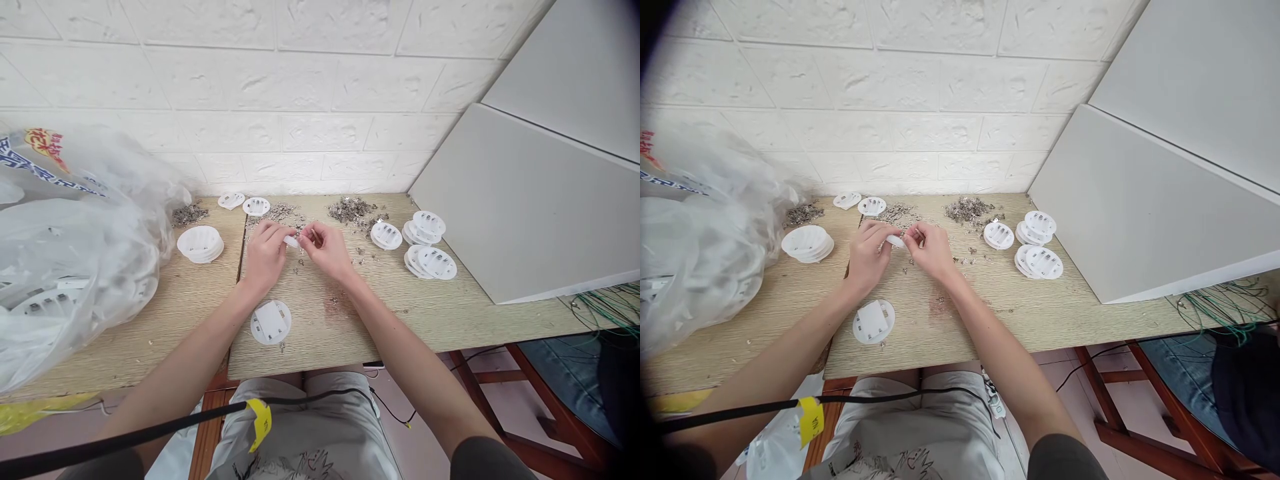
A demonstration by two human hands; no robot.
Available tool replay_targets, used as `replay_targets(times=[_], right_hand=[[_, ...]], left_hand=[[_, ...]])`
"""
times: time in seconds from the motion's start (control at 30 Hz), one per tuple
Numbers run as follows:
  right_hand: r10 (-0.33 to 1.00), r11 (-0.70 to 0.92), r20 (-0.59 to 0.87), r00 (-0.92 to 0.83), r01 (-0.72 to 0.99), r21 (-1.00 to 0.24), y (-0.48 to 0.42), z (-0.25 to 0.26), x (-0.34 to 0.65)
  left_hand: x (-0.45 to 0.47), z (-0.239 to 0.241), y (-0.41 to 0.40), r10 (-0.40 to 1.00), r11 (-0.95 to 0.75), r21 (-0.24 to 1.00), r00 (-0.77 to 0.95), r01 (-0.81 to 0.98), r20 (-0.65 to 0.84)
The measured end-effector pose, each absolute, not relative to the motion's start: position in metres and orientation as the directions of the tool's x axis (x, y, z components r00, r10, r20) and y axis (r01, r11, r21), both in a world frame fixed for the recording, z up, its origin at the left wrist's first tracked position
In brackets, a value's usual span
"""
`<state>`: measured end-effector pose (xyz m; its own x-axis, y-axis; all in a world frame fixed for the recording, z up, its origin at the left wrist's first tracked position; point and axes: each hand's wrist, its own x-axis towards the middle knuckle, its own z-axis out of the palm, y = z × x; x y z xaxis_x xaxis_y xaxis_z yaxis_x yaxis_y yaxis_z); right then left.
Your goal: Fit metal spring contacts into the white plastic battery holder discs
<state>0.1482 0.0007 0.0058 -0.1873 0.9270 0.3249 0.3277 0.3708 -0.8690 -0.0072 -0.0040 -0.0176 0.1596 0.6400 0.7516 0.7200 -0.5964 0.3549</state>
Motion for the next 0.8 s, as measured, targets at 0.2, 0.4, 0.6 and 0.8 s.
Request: replay_targets(times=[0.2, 0.4, 0.6, 0.8], right_hand=[[0.916, 0.401, 0.343, -0.208, 0.421, -0.814, 0.0017, 0.0053, 0.1489], [0.884, 0.468, 0.375, -0.28, 0.532, -0.706, 0.0041, 0.002, 0.1509], [0.877, 0.481, 0.36, -0.32, 0.563, -0.672, 0.0041, 0.0021, 0.1538], [0.884, 0.468, 0.364, -0.295, 0.559, -0.684, 0.0026, 0.003, 0.1524]], left_hand=[[-0.0067, -0.0192, -0.0041, 0.641, -0.578, 0.333, 0.161, 0.745, 0.75], [-0.0092, -0.0233, -0.0028, 0.666, -0.577, 0.338, 0.189, 0.743, 0.721], [-0.0095, -0.0238, -0.0025, 0.688, -0.555, 0.345, 0.185, 0.757, 0.701], [-0.0103, -0.0231, -0.0019, 0.689, -0.565, 0.375, 0.17, 0.735, 0.704]])
